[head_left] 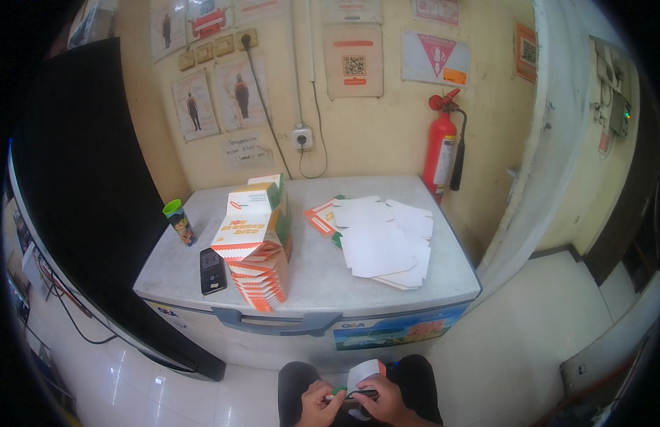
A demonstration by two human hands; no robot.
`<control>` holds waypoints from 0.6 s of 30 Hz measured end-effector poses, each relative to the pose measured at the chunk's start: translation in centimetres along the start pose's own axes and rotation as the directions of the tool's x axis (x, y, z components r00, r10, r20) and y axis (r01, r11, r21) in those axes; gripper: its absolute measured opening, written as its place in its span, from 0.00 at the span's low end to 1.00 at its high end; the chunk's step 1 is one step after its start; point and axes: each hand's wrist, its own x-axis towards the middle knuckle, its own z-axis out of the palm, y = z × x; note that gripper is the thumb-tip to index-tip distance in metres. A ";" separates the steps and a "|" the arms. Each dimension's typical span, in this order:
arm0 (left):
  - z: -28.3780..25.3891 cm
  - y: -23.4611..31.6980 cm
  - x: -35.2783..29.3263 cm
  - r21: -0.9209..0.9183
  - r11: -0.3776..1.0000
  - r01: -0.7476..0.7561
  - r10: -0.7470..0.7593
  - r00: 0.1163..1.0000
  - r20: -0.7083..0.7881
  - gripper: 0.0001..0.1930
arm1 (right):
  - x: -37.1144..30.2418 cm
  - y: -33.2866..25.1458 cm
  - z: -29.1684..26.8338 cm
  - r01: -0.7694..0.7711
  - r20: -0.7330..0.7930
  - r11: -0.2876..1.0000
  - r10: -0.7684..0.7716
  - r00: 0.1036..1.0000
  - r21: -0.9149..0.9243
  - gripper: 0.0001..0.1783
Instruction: The person sits on the floor and folds flat cardboard pieces into small rectangular boxes by hand. They repeatedly pick up a flat piece, fold the sides, and place the finished box on a growing stack on a chest freezer.
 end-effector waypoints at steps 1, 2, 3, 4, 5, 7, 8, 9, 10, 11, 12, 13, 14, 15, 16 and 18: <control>0.1 -0.5 -0.2 0.024 1.000 -0.008 0.009 1.000 -0.018 0.02 | -0.1 0.2 0.0 -0.065 0.046 0.997 0.063 0.997 0.035 0.11; 0.2 -1.1 -0.3 0.022 1.000 0.003 -0.001 0.998 -0.057 0.03 | -0.2 0.3 0.0 -0.130 0.094 0.989 0.124 0.988 0.066 0.11; 0.4 -1.7 -0.3 0.018 1.000 0.014 -0.012 0.995 -0.096 0.03 | -0.3 0.2 0.2 -0.021 0.044 0.999 0.020 0.999 0.029 0.09; 0.5 -1.6 -0.2 0.014 1.000 0.026 -0.024 0.991 -0.132 0.03 | -0.4 0.0 0.5 0.084 -0.003 0.996 -0.084 0.996 -0.014 0.07; 0.3 -1.6 0.0 0.052 0.999 -0.010 0.015 0.996 -0.082 0.03 | -0.5 -0.2 0.7 0.185 -0.045 0.981 -0.188 0.981 -0.062 0.06; -0.4 -1.2 0.7 0.121 0.989 -0.088 0.086 0.996 0.022 0.03 | -0.8 -0.9 1.2 0.203 -0.081 0.968 -0.217 0.973 -0.150 0.06; -0.5 -1.1 0.8 0.139 0.986 -0.090 0.080 0.994 0.074 0.03 | -0.9 -1.1 1.3 0.210 -0.098 0.958 -0.232 0.968 -0.194 0.06; -0.6 -0.9 0.8 0.156 0.984 -0.092 0.072 0.989 0.126 0.05 | -0.8 -1.0 1.4 0.231 -0.096 0.952 -0.254 0.962 -0.203 0.05; -0.8 -0.8 0.7 0.176 0.980 -0.096 0.065 0.983 0.171 0.06 | -0.8 -0.7 1.5 0.258 -0.090 0.943 -0.281 0.955 -0.208 0.05; -1.1 -0.8 0.6 0.179 0.977 -0.116 0.075 0.972 0.223 0.07 | -0.6 -0.4 1.6 0.285 -0.085 0.934 -0.309 0.947 -0.213 0.05; -1.5 -0.9 0.5 0.182 0.974 -0.135 0.082 0.958 0.274 0.08 | -0.5 0.1 1.5 0.250 -0.005 0.957 -0.253 0.967 -0.148 0.06; -1.8 -1.0 0.3 0.184 0.972 -0.148 0.083 0.943 0.323 0.10 | -0.3 0.5 1.1 0.203 0.084 0.976 -0.196 0.977 -0.084 0.08; -1.9 -1.2 0.1 0.173 0.973 -0.156 0.086 0.931 0.356 0.10 | -0.2 0.8 0.9 0.150 0.177 0.988 -0.143 0.974 -0.024 0.10; -2.1 -1.6 -0.1 0.162 0.973 -0.162 0.089 0.918 0.387 0.11 | -0.3 0.9 0.9 0.172 0.168 0.985 -0.168 0.971 -0.011 0.10; -2.0 -1.5 0.0 0.142 0.974 -0.174 0.100 0.901 0.423 0.12 | -0.3 0.9 0.7 0.193 0.153 0.981 -0.189 0.970 -0.009 0.10; -1.6 -1.3 0.3 0.134 0.970 -0.203 0.119 0.877 0.466 0.12 | -0.3 0.7 0.0 0.237 0.135 0.970 -0.228 0.964 -0.055 0.10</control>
